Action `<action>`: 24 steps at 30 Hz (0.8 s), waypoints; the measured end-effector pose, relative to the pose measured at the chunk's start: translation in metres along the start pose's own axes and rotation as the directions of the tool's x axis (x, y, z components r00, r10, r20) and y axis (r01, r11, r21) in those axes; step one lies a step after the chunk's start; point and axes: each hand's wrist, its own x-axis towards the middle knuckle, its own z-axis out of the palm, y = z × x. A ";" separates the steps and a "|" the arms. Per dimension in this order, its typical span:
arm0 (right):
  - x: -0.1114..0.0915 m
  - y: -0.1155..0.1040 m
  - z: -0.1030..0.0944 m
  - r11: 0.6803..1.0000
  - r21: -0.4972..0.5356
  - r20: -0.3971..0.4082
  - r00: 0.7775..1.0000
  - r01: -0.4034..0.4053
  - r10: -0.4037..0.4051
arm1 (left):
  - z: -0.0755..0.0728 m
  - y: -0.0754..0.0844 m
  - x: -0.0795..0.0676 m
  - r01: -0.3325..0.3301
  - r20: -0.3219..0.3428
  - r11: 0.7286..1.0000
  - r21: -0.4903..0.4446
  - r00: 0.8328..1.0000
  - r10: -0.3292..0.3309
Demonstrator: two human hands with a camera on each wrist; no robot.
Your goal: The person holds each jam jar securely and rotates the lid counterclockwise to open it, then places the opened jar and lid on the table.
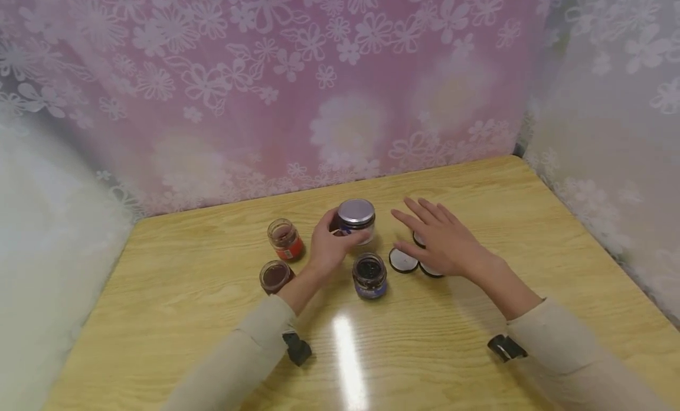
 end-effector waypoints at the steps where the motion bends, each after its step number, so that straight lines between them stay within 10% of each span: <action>1: 0.000 -0.001 -0.002 1.000 -0.005 -0.014 1.000 0.006 -0.006 | -0.001 0.002 0.000 -0.020 -0.007 1.000 -0.013 1.000 0.020; 24: 0.001 -0.030 -0.037 0.998 0.051 -0.111 0.993 0.041 -0.035 | -0.026 0.030 -0.022 -0.205 0.039 0.976 -0.068 0.977 0.208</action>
